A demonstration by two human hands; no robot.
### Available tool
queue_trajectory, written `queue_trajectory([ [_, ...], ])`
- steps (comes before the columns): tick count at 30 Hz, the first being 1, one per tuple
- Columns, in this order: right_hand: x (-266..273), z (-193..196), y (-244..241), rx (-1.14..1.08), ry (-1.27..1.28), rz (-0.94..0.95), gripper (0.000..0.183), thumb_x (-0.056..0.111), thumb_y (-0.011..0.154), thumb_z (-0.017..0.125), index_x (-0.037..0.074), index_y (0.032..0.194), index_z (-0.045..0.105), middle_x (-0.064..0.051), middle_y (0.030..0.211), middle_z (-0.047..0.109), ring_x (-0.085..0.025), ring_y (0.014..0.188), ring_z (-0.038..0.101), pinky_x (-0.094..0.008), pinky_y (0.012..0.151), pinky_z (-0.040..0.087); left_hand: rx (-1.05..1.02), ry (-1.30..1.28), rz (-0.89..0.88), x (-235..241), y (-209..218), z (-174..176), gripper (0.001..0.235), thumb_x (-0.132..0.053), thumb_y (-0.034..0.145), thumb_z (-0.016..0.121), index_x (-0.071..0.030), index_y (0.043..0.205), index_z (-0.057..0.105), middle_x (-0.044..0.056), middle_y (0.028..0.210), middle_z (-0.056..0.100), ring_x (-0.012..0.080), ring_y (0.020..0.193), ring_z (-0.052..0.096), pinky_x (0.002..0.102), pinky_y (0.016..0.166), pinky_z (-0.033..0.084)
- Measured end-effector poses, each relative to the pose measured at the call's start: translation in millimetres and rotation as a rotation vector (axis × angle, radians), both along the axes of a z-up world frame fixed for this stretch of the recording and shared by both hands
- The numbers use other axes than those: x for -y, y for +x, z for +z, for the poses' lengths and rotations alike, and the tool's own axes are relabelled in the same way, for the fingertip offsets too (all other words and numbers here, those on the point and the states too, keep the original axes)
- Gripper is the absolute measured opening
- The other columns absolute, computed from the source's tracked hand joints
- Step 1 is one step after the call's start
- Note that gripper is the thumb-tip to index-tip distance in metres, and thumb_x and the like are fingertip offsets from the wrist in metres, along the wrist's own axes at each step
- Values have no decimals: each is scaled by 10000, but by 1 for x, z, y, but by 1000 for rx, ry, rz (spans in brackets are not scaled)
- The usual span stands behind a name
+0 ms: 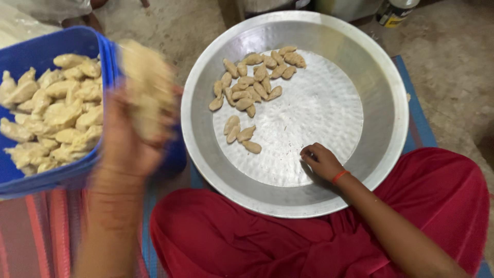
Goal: The person sits on the floor and transfers small, crescent-shaped food items from a large blue container to a metal tray. They pick up the items one by one or in small handfuls and place them onto the tray. Towards the end, the person picks up the tray and moves it to another location.
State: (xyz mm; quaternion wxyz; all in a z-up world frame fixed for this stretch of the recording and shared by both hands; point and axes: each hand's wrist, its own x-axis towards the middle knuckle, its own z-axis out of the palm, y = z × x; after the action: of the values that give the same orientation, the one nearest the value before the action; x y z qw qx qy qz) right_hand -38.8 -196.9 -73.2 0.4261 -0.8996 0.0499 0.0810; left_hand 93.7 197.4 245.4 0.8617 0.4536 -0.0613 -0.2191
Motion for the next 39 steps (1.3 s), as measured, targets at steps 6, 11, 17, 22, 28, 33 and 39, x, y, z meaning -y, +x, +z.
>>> queue_trajectory([
  [6, -4, 9, 2, -28, 4, -18, 196, 228, 940, 659, 91, 1056, 737, -84, 980, 631, -229, 826, 650, -348, 787, 535, 324, 1016, 484, -174, 82, 8, 640, -552, 1076, 488, -84, 1511, 518, 73, 1284, 660, 160, 993, 666, 285, 711, 538],
  [11, -2, 7, 0, -23, 30, -14, 185, 227, 949, 661, 85, 1038, 739, -86, 983, 626, -223, 831, 646, -345, 783, 534, 138, 1596, 677, -291, 129, -82, 603, -521, 1095, 435, -13, 1382, 587, 256, 1134, 659, 341, 964, 672, 456, 768, 556],
  [17, -2, 6, 2, -1, -2, 0, 184, 220, 937, 667, 90, 1045, 738, -86, 972, 625, -222, 817, 641, -344, 769, 530, 803, 1943, 683, -203, 69, -50, 401, -286, 1109, 687, 94, 1235, 657, 331, 1192, 662, 470, 1014, 656, 543, 859, 541],
  [22, -5, 9, 2, 7, 14, -13, 192, 221, 937, 674, 84, 1056, 737, -86, 982, 632, -216, 829, 649, -340, 776, 535, 1057, 1863, 600, -66, 37, -19, 330, -289, 1066, 690, -3, 1232, 676, 213, 1273, 637, 425, 1193, 594, 564, 1055, 454],
  [28, -21, 20, 23, -10, 13, 35, 228, 234, 949, 656, 66, 1087, 724, -90, 1012, 659, -225, 849, 661, -346, 778, 537, 906, 1824, 279, -42, 59, -12, 810, -471, 912, 743, -67, 1559, 474, 303, 1652, 235, 534, 1493, 173, 833, 1052, 129],
  [33, -82, 23, 92, 320, -110, 392, 179, 167, 912, 662, 61, 1049, 707, -130, 1101, 643, -334, 1072, 605, -438, 928, 508, 968, 1913, 251, -44, 51, -16, 868, -472, 887, 750, -83, 1598, 439, 249, 1712, 169, 510, 1553, 92, 866, 1060, 83],
  [39, -177, 33, 165, 433, -381, 469, 646, 267, 703, 801, 140, 1317, 642, -179, 1443, 499, -441, 1304, 478, -567, 996, 453, 899, 1917, 245, -40, 54, -14, 816, -457, 903, 747, -89, 1574, 465, 229, 1715, 201, 520, 1563, 90, 872, 1083, 96],
])
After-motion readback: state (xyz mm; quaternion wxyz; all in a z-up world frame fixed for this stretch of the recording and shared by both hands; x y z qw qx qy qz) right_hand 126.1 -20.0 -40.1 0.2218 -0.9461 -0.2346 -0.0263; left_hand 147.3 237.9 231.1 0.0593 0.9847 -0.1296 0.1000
